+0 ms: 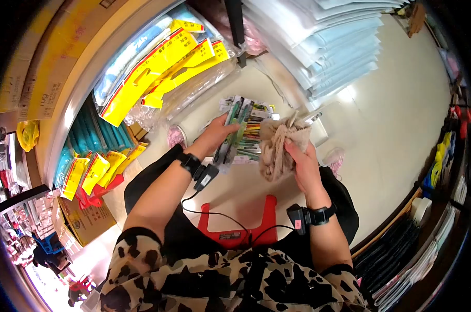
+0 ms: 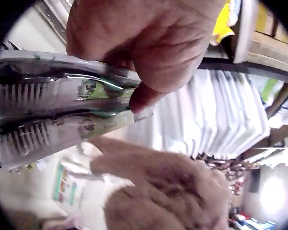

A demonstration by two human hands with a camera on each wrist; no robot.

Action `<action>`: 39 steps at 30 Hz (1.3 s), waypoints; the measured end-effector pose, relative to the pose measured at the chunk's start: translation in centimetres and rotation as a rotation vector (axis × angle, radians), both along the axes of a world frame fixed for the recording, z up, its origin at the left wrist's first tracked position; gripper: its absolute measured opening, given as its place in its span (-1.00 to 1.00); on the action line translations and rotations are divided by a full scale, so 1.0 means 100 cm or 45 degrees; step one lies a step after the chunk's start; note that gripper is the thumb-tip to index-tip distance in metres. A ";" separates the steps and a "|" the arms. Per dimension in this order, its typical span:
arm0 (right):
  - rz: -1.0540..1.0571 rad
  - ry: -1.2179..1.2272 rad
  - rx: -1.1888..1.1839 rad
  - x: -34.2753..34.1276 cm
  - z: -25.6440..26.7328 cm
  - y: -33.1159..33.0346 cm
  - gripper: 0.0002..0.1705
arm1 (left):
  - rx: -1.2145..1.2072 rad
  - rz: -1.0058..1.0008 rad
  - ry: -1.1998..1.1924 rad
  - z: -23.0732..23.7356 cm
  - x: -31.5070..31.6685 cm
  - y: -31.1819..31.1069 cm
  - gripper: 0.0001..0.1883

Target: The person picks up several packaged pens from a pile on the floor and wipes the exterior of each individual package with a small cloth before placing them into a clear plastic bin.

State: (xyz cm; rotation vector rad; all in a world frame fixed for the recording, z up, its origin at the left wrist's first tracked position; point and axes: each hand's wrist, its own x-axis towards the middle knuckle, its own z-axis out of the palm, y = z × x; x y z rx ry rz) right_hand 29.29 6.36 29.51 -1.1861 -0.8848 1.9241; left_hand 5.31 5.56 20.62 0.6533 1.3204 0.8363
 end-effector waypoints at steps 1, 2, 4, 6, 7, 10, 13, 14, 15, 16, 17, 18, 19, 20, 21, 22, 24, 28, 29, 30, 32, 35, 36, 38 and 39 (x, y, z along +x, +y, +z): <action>-0.038 0.040 0.031 -0.004 0.004 -0.002 -0.63 | 0.047 -0.019 -0.042 0.020 0.009 -0.005 -0.65; -0.074 0.081 0.070 -0.005 0.006 -0.001 -0.66 | 0.126 -0.134 0.100 0.035 0.016 -0.009 -0.65; 0.066 0.010 0.087 -0.003 0.005 -0.004 -0.47 | 0.278 -0.358 0.383 0.066 0.030 -0.021 -0.65; 0.094 -0.047 0.326 -0.018 0.008 -0.010 -0.29 | 0.394 -0.484 0.445 0.107 0.051 -0.034 -0.58; 0.082 -0.111 0.474 -0.026 0.012 -0.012 -0.18 | 0.437 -0.474 0.458 0.115 0.058 -0.044 -0.57; -0.045 -0.123 0.445 -0.029 0.007 -0.014 -0.32 | 0.526 -0.490 0.377 0.111 0.059 -0.050 -0.53; -0.041 -0.250 0.304 -0.020 0.027 -0.003 -0.46 | 0.410 -0.552 0.225 0.107 0.058 -0.045 -0.54; -0.112 -0.194 0.268 -0.019 0.023 -0.001 -0.50 | 0.360 -0.567 0.224 0.109 0.060 -0.042 -0.54; -0.184 -0.141 0.237 -0.019 0.017 0.002 -0.54 | 0.316 -0.582 0.220 0.110 0.061 -0.039 -0.55; -0.256 -0.089 0.207 -0.018 0.014 0.005 -0.58 | 0.241 -0.574 0.085 0.107 0.060 -0.039 -0.57; -0.269 -0.092 0.173 -0.015 0.014 0.008 -0.60 | 0.165 -0.563 -0.049 0.104 0.059 -0.039 -0.58; -0.283 -0.056 0.134 -0.014 0.014 0.009 -0.61 | 0.089 -0.551 -0.180 0.104 0.059 -0.038 -0.59; -0.296 -0.020 0.094 -0.014 0.014 0.011 -0.62 | 0.103 -0.542 -0.178 0.105 0.059 -0.038 -0.61; -0.310 0.015 0.056 -0.013 0.014 0.012 -0.63 | 0.118 -0.534 -0.176 0.108 0.059 -0.038 -0.62; -0.336 0.035 0.041 -0.012 0.017 0.014 -0.65 | 0.133 -0.524 -0.175 0.109 0.060 -0.037 -0.63; -0.360 0.055 0.026 -0.011 0.020 0.015 -0.68 | 0.180 -0.530 -0.144 0.108 0.060 -0.037 -0.63; -0.418 0.072 0.023 -0.005 0.019 0.018 -0.70 | 0.273 -0.540 -0.077 0.105 0.059 -0.038 -0.62; -0.437 0.123 0.018 0.011 0.023 0.030 -0.68 | 0.207 -0.444 0.025 0.105 0.050 -0.038 -0.59; -0.377 0.122 0.031 0.010 0.025 0.027 -0.68 | 0.246 -0.392 0.079 0.094 0.048 -0.038 -0.57; -0.315 0.121 0.040 0.010 0.027 0.023 -0.67 | 0.281 -0.338 0.133 0.092 0.047 -0.035 -0.55; -0.014 -0.116 0.299 0.003 0.018 0.010 -0.52 | 0.412 -0.312 0.312 0.090 0.050 -0.034 -0.49; 0.122 -0.429 0.747 -0.022 -0.004 -0.007 -0.41 | 0.364 -0.299 0.420 0.101 0.064 -0.041 -0.42; 0.085 -0.449 0.711 -0.024 -0.006 -0.006 -0.38 | 0.369 -0.304 0.365 0.103 0.067 -0.042 -0.42; -0.039 -0.376 0.555 -0.024 -0.004 -0.002 -0.37 | 0.379 -0.309 0.252 0.105 0.074 -0.043 -0.40; -0.123 -0.282 0.435 -0.023 0.007 0.001 -0.39 | 0.371 -0.369 0.342 0.108 0.076 -0.043 -0.38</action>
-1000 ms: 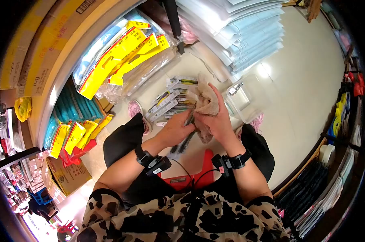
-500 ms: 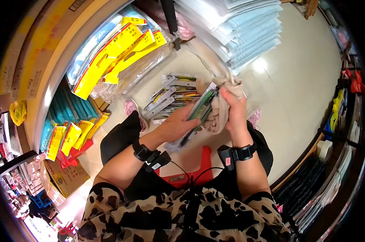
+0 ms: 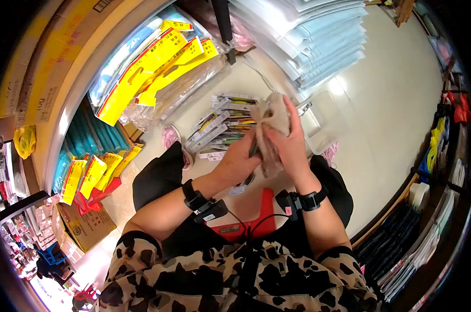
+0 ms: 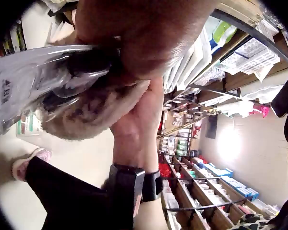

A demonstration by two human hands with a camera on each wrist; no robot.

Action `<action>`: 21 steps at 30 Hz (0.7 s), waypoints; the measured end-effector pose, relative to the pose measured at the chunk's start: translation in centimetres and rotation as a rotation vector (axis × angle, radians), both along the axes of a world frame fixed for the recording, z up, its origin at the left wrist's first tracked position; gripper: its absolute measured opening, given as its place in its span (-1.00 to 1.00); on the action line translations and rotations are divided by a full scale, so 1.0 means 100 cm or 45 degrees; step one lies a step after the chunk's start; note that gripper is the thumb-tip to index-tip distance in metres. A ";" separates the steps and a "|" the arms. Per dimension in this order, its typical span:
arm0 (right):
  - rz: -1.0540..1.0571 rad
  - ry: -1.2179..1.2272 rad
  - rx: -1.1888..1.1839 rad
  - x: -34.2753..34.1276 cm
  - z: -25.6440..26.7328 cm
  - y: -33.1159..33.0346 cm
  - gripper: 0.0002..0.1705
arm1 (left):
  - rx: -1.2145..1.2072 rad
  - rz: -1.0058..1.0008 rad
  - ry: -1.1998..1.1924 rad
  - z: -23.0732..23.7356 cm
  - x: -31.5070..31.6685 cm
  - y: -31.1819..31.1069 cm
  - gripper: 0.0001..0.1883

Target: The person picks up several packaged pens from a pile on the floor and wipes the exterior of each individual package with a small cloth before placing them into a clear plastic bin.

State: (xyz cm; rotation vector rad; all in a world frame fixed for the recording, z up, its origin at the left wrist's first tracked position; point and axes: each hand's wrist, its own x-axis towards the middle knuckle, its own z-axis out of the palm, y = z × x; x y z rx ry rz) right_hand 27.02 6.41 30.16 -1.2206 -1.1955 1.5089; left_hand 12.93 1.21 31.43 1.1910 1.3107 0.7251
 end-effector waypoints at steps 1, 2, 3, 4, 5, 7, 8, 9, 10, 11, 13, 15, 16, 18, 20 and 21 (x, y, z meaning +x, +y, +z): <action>-0.078 0.114 -0.105 0.001 0.007 0.003 -0.41 | 0.039 -0.003 0.010 0.000 0.002 0.000 -0.38; -0.121 0.306 -0.267 0.001 0.009 0.006 -0.44 | 0.078 -0.006 0.021 0.001 0.003 -0.001 -0.38; -0.107 0.365 -0.322 0.001 0.008 0.006 -0.45 | 0.117 -0.008 0.033 0.001 0.003 -0.001 -0.38; -0.092 0.424 -0.378 0.000 0.007 0.005 -0.47 | 0.166 0.035 0.040 0.000 0.003 -0.001 -0.40; -0.077 0.484 -0.435 -0.001 0.005 0.004 -0.48 | 0.214 0.078 0.049 -0.003 0.002 0.001 -0.41; 0.000 0.474 -0.433 -0.005 0.005 -0.002 -0.50 | 0.205 0.120 0.027 -0.001 -0.001 0.006 -0.43; 0.035 0.468 -0.430 -0.007 0.005 -0.005 -0.51 | 0.147 0.117 -0.007 0.002 -0.005 0.008 -0.43; 0.040 0.473 -0.431 -0.008 0.005 -0.006 -0.52 | 0.086 0.115 -0.042 0.004 -0.007 0.010 -0.44; 0.044 0.478 -0.432 -0.009 0.004 -0.008 -0.53 | 0.119 0.095 -0.073 0.002 -0.008 0.010 -0.41; 0.047 0.483 -0.434 -0.009 0.004 -0.009 -0.54 | 0.146 0.081 -0.090 -0.008 -0.007 0.007 -0.40; -0.001 0.447 -0.461 -0.005 0.006 -0.006 -0.55 | 0.203 0.055 -0.126 -0.020 -0.004 0.006 -0.38; -0.091 0.446 -0.493 0.002 0.009 0.001 -0.57 | 0.303 0.044 -0.042 -0.018 -0.002 0.003 -0.41; -0.158 0.464 -0.514 0.006 0.012 0.006 -0.58 | 0.353 0.040 -0.002 -0.012 -0.002 0.004 -0.42; -0.208 0.552 -0.482 0.019 0.015 0.015 -0.63 | 0.025 -0.032 -0.172 0.001 -0.007 0.007 -0.47; -0.263 0.540 -0.458 0.029 0.018 0.023 -0.64 | -0.212 -0.230 -0.196 -0.014 -0.020 0.008 -0.57; -0.289 0.535 -0.446 0.031 0.020 0.024 -0.65 | -0.224 -0.163 -0.254 -0.009 -0.016 0.006 -0.59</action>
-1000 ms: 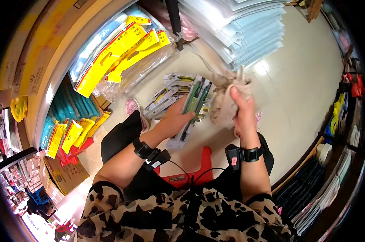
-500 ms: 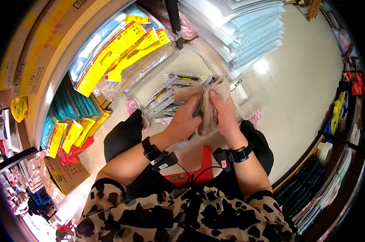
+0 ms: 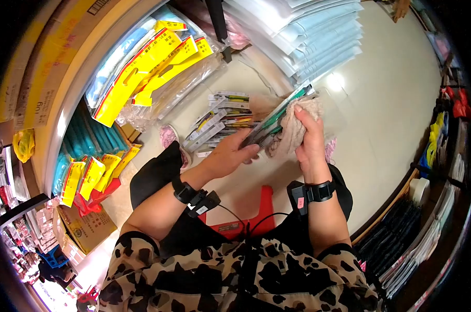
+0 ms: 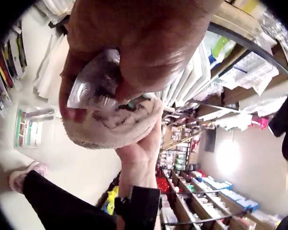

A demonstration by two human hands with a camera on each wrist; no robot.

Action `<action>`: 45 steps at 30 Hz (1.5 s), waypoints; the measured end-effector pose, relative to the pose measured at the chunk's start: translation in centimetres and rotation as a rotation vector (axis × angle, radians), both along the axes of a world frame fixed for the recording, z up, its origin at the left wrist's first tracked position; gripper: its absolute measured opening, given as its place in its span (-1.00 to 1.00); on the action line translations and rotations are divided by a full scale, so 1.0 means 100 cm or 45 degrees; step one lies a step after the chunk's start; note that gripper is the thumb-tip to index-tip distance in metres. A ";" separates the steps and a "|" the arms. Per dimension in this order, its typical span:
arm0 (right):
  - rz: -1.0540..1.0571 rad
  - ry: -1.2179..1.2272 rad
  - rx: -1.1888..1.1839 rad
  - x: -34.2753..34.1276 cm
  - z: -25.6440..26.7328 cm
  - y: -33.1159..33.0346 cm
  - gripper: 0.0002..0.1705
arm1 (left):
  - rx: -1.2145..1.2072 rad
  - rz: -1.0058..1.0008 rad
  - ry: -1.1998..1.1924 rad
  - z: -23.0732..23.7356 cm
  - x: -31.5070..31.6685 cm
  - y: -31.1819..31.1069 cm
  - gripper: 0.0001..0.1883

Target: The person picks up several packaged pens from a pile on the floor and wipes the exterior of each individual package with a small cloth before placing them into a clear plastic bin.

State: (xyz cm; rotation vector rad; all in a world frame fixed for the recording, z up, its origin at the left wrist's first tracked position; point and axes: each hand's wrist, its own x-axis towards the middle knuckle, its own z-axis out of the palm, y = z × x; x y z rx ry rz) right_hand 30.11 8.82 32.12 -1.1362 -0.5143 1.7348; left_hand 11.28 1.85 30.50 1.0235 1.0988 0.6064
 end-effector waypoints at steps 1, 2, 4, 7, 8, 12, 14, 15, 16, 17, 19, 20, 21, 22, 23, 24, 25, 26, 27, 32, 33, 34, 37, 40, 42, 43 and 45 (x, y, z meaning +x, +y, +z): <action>-0.022 0.009 0.027 -0.002 -0.001 -0.001 -0.65 | -0.022 0.072 -0.050 0.008 0.006 -0.003 -0.60; -0.006 0.017 0.010 -0.004 -0.002 -0.003 -0.64 | -0.044 0.143 -0.098 0.012 0.009 -0.005 -0.62; 0.023 0.037 -0.025 -0.009 -0.004 -0.007 -0.63 | -0.016 0.106 -0.062 0.008 0.004 -0.004 -0.63; 0.106 0.039 -0.101 -0.021 -0.013 -0.020 -0.63 | 0.006 0.091 -0.009 0.008 0.000 -0.002 -0.64; 0.134 0.050 -0.093 -0.024 -0.012 -0.023 -0.63 | 0.010 0.095 0.009 0.009 -0.001 -0.002 -0.64; 0.165 0.077 -0.062 -0.032 -0.017 -0.030 -0.64 | 0.143 0.107 0.097 0.008 -0.005 -0.001 -0.64; 0.189 0.078 -0.043 -0.030 -0.022 -0.031 -0.63 | 0.170 0.128 0.068 -0.003 -0.006 -0.003 -0.64; 0.176 0.104 -0.069 -0.028 -0.020 -0.029 -0.62 | 0.126 0.128 0.006 -0.001 -0.005 -0.003 -0.64; 0.163 0.129 -0.096 -0.024 -0.015 -0.026 -0.62 | 0.082 0.129 -0.057 0.001 -0.004 -0.002 -0.64; 0.151 0.154 -0.123 -0.022 -0.013 -0.024 -0.61 | 0.038 0.130 -0.119 0.003 -0.004 -0.002 -0.64; 0.054 0.224 -0.140 -0.020 -0.021 -0.022 -0.63 | -0.046 0.153 -0.230 0.007 -0.004 0.001 -0.65; 0.007 0.258 -0.147 -0.019 -0.023 -0.021 -0.63 | -0.087 0.164 -0.285 0.008 -0.004 0.003 -0.65; -0.013 0.326 -0.220 -0.017 -0.021 -0.019 -0.62 | -0.040 0.183 -0.285 0.006 -0.004 0.003 -0.65; -0.030 0.394 -0.294 -0.012 -0.019 -0.015 -0.61 | 0.008 0.203 -0.283 0.001 -0.005 0.003 -0.64; -0.048 0.463 -0.367 -0.007 -0.018 -0.012 -0.60 | 0.057 0.223 -0.281 -0.001 -0.006 0.003 -0.64; 0.046 0.418 -0.307 -0.004 -0.017 -0.011 -0.60 | 0.087 0.259 -0.215 -0.002 -0.007 0.004 -0.65; 0.139 0.371 -0.248 0.000 -0.017 -0.010 -0.59 | 0.115 0.296 -0.151 -0.002 -0.007 0.005 -0.65; 0.232 0.324 -0.188 0.002 -0.015 -0.011 -0.58 | 0.143 0.333 -0.087 -0.002 -0.006 0.006 -0.65; 0.303 0.362 -0.121 -0.004 -0.009 -0.014 -0.54 | 0.156 0.385 -0.094 -0.002 -0.006 0.005 -0.66; 0.412 0.395 -0.102 -0.004 -0.011 -0.014 -0.52 | -0.016 0.400 -0.254 0.001 -0.005 0.004 -0.68; 0.383 0.398 -0.155 -0.005 -0.013 -0.013 -0.53 | 0.172 0.324 -0.087 -0.001 -0.003 0.001 -0.66; 0.420 0.432 -0.154 -0.004 -0.013 -0.012 -0.54 | 0.360 0.247 0.080 -0.006 0.000 -0.002 -0.65; 0.500 0.415 -0.124 -0.009 -0.010 -0.012 -0.56 | 0.491 0.139 0.233 -0.005 0.003 -0.004 -0.60; 0.518 0.225 -0.095 -0.020 -0.013 -0.020 -0.58 | 0.442 0.195 0.271 -0.009 0.004 -0.007 -0.57; 0.511 0.196 -0.151 -0.029 -0.015 -0.030 -0.57 | 0.482 0.239 0.331 -0.009 0.001 -0.007 -0.56; 0.456 0.230 -0.208 -0.033 -0.009 -0.033 -0.59 | 0.530 0.244 0.365 -0.006 0.001 -0.006 -0.57; 0.497 0.235 -0.183 -0.035 -0.016 -0.036 -0.61 | 0.637 0.218 0.354 -0.010 -0.002 -0.003 -0.57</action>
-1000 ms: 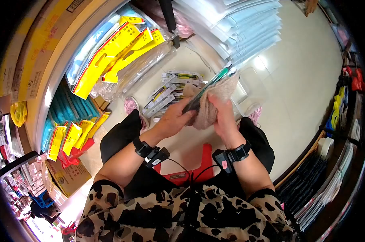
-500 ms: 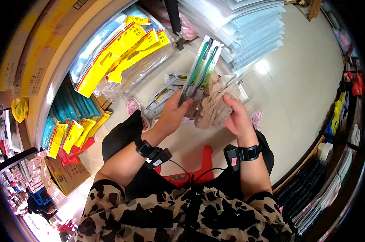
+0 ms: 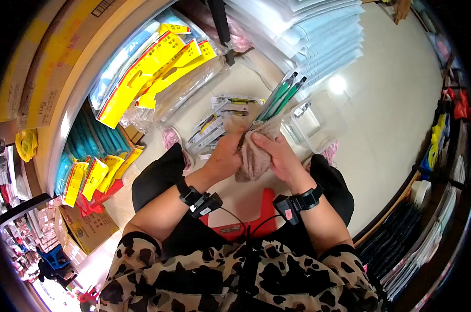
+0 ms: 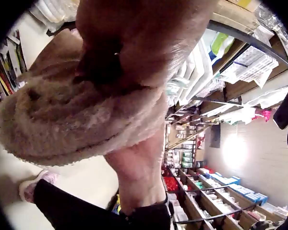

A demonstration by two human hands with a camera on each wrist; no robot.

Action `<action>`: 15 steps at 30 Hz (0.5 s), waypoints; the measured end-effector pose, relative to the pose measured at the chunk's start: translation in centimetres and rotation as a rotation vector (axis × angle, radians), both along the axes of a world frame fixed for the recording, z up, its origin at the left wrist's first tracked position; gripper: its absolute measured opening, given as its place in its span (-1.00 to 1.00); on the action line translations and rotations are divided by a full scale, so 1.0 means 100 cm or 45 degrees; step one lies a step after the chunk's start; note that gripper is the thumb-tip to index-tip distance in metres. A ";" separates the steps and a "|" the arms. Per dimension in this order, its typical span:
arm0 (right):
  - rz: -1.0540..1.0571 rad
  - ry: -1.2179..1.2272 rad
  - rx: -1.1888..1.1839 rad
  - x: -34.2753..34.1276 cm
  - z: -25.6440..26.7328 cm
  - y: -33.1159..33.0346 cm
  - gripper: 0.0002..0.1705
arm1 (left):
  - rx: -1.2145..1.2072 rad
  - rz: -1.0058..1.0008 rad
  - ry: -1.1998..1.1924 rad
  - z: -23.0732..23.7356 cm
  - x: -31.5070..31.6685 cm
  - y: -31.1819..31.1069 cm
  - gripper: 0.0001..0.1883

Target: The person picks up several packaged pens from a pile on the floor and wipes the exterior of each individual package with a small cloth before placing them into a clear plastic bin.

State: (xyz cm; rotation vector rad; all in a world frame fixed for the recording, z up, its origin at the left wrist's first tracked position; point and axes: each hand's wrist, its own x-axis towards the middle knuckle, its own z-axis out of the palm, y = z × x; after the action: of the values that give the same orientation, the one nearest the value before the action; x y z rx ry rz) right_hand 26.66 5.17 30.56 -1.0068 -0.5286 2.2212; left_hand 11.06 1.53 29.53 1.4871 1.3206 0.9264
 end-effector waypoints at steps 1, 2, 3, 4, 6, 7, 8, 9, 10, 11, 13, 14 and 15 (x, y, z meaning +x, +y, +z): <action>0.021 0.005 0.013 0.000 -0.004 -0.001 -0.62 | -0.014 -0.048 0.020 -0.004 -0.001 0.001 -0.57; -0.028 -0.020 0.027 -0.001 -0.007 -0.002 -0.64 | -0.026 -0.096 0.041 -0.007 -0.002 0.001 -0.57; -0.075 -0.047 0.042 -0.002 -0.009 -0.001 -0.67 | -0.036 -0.144 0.060 -0.004 -0.003 0.003 -0.57; -0.123 -0.074 0.059 -0.002 -0.010 0.000 -0.69 | 0.022 -0.138 0.168 -0.001 -0.003 0.005 -0.57; -0.099 -0.180 0.172 -0.001 -0.007 0.004 -0.71 | 0.138 -0.124 0.381 0.006 -0.004 0.007 -0.57; -0.083 -0.234 0.224 0.000 -0.006 0.005 -0.72 | -0.003 -0.093 0.276 0.005 -0.006 0.007 -0.58; -0.049 -0.293 0.300 0.003 -0.008 0.007 -0.72 | -0.144 -0.061 0.172 0.002 -0.009 0.007 -0.59; -0.017 -0.350 0.380 0.006 -0.011 0.009 -0.73 | -0.280 -0.030 0.069 0.005 -0.012 0.011 -0.60; 0.012 -0.407 0.459 0.008 -0.012 0.011 -0.74 | -0.243 0.022 -0.032 0.008 -0.017 0.016 -0.59; 0.068 -0.440 0.486 0.009 -0.013 0.011 -0.72 | -0.205 0.074 -0.130 0.013 -0.024 0.022 -0.58; 0.185 -0.506 0.533 0.007 -0.011 0.008 -0.69 | -0.305 0.116 -0.366 0.029 -0.028 0.026 -0.59; 0.235 -0.539 0.576 0.003 -0.011 0.004 -0.67 | -0.434 0.110 -0.506 0.035 -0.026 0.027 -0.62; 0.288 -0.572 0.618 -0.002 -0.010 -0.002 -0.65 | -0.564 0.107 -0.649 0.037 -0.024 0.026 -0.65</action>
State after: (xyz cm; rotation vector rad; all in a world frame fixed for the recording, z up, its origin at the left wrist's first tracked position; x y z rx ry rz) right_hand 26.43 4.99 29.53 -1.2177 -1.3648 1.8945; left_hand 8.67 4.18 33.20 0.7937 1.1163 0.9147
